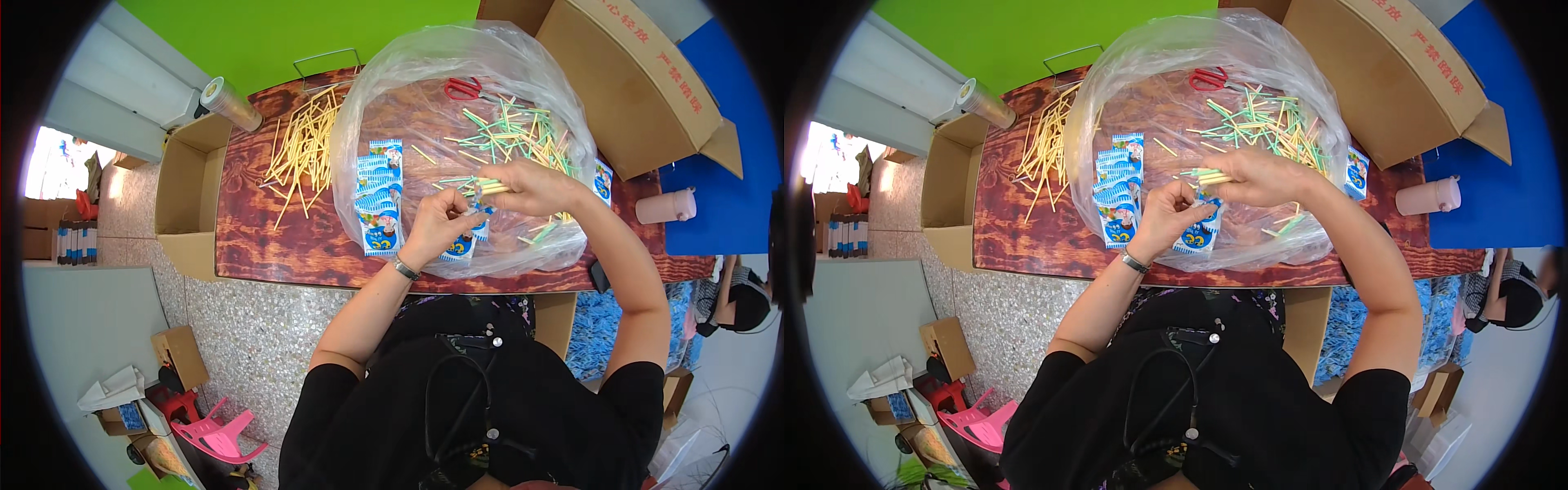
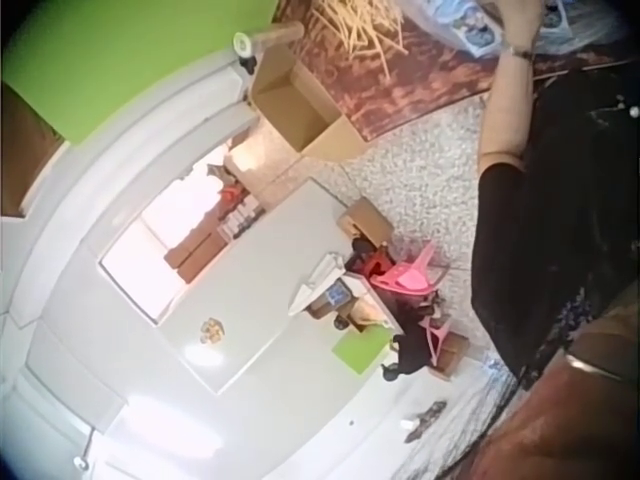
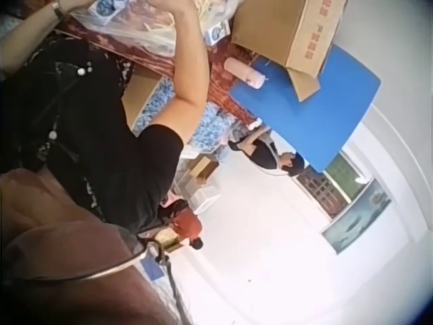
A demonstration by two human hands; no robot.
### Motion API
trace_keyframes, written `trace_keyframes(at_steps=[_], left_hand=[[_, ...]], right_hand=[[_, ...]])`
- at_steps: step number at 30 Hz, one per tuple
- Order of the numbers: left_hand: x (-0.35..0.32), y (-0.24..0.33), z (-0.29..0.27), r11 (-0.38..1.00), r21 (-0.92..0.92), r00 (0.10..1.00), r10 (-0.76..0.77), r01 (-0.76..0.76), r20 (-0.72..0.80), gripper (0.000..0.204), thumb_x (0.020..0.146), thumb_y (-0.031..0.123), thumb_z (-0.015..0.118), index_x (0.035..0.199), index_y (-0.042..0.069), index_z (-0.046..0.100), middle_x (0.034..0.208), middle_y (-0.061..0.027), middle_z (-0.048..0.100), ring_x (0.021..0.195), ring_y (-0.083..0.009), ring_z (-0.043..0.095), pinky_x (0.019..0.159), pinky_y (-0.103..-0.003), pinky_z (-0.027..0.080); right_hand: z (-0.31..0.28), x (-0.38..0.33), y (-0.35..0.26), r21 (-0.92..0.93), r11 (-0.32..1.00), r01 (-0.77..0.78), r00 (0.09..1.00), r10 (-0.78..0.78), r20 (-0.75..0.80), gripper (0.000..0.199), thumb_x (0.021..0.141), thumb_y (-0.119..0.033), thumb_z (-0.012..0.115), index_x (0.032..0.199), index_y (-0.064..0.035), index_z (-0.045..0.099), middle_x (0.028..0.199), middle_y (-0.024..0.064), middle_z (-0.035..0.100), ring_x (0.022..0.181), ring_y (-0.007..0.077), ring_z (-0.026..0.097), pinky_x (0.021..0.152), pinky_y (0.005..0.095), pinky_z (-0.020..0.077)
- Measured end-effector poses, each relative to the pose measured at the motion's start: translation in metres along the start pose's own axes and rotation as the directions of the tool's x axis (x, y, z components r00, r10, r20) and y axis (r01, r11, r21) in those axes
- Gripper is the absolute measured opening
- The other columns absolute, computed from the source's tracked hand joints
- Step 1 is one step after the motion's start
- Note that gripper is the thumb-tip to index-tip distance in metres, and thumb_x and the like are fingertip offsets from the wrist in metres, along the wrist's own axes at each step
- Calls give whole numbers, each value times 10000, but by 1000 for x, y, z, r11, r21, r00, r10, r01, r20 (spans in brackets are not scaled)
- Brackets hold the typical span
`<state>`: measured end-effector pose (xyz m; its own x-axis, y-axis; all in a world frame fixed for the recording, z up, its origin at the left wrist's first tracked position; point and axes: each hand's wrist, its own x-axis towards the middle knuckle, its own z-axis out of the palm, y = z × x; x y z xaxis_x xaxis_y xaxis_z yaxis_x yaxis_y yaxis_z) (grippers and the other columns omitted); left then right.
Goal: Packaging small colored sticks into individual plastic bags at a factory workbench.
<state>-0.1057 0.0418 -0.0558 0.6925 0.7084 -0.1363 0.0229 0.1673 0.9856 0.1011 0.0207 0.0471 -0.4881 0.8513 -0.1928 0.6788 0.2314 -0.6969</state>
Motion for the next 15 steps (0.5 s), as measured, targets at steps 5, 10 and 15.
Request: trace_keyframes(at_steps=[5,10,15], left_hand=[[-6,-1,-1,956,190,963,248,-225,-108,291,763,91,807,771,68,517,707,53,524,642,-13,467,537,-194,395],[-4,-1,-5,873,352,874,430,-338,-227,228,754,77,792,832,33,582,742,-36,616,632,-104,612,561,-258,479],[-5,5,-10,664,568,701,685,-486,-201,240,721,16,777,910,28,629,785,-84,632,685,-193,614,586,-294,484]], right_hand=[[-12,-10,-20,61,996,-66,998,66,9,214,950,-232,558,998,-26,525,841,151,589,746,271,590,646,402,439],[-25,-26,-7,-56,998,24,985,-33,-172,261,1005,-260,483,1098,-21,531,777,93,576,706,203,589,661,355,461],[-41,-22,-37,34,982,-186,974,180,136,235,990,-258,509,1020,-25,495,761,143,546,731,271,587,670,387,441]])
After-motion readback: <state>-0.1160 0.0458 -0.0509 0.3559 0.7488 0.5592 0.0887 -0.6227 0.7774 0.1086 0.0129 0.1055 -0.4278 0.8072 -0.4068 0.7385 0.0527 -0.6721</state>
